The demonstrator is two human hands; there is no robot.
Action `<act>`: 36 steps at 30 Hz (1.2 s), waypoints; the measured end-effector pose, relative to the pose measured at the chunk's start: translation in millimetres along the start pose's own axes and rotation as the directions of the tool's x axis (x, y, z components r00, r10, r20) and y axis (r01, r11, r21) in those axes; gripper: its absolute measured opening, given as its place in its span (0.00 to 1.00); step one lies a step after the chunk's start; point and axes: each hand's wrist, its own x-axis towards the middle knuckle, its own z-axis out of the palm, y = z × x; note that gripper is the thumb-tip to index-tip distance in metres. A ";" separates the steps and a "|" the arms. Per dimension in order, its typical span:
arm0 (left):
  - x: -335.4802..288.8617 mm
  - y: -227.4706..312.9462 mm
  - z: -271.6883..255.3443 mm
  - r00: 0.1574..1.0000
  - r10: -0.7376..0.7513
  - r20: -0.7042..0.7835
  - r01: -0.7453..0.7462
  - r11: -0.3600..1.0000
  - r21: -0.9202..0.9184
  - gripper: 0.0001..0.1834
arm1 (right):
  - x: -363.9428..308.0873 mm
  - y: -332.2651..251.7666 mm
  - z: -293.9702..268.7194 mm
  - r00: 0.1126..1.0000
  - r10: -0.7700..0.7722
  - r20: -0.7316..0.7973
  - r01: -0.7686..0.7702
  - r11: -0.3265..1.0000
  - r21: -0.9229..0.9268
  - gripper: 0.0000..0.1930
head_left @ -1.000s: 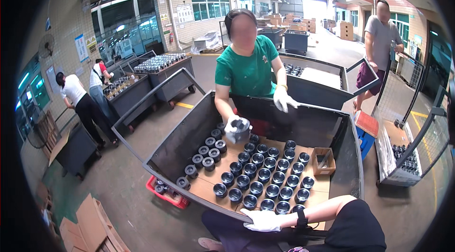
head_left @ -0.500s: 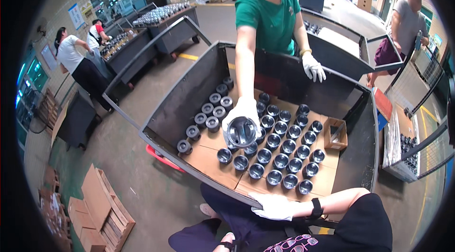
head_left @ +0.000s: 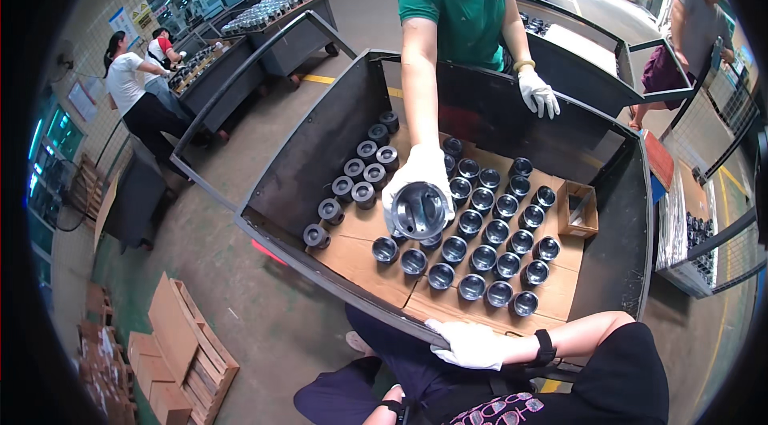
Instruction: Inspecting and cleaning cylindrical metal parts using a handheld air nozzle inside a large metal cart.
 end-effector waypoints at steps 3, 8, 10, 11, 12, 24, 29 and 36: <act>15.3 12.6 -15.6 0.999 -0.006 0.037 0.004 0.998 0.058 0.18 | -2.9 5.2 1.0 0.999 0.033 -0.037 -0.034 0.999 -0.020 0.33; 18.4 1.1 -38.4 0.994 -0.086 0.068 0.076 0.987 0.143 0.19 | -0.9 -5.0 -1.5 1.000 0.018 -0.019 -0.019 0.999 -0.035 0.33; 22.7 14.5 -49.1 0.990 -0.100 0.095 0.082 0.981 0.178 0.19 | 0.0 -4.6 -2.0 0.998 0.059 -0.016 -0.060 0.997 -0.041 0.32; 24.5 21.5 -58.0 0.988 -0.111 0.108 0.088 0.977 0.195 0.19 | 1.1 -6.8 -2.6 0.998 0.061 -0.015 -0.062 0.997 -0.041 0.32; 24.5 28.3 -67.5 0.985 -0.121 0.124 0.093 0.973 0.212 0.20 | 0.8 -10.5 -5.1 0.994 0.090 -0.058 -0.090 0.996 0.010 0.31; -94.5 245.5 -337.1 0.552 -0.135 -0.823 0.138 0.988 -0.069 0.14 | 88.7 -24.2 -185.9 0.640 -0.158 -0.752 0.054 0.985 -0.161 0.16; -65.1 399.9 -397.3 0.484 0.298 -0.823 -0.490 0.871 0.028 0.51 | 127.0 -10.5 -201.9 0.687 -0.258 -0.679 0.149 0.965 -0.216 0.14; 35.1 458.7 -380.2 0.215 0.188 -0.958 -0.588 0.808 0.026 0.58 | 151.9 5.9 -208.9 0.735 -0.330 -0.592 0.252 0.944 -0.214 0.14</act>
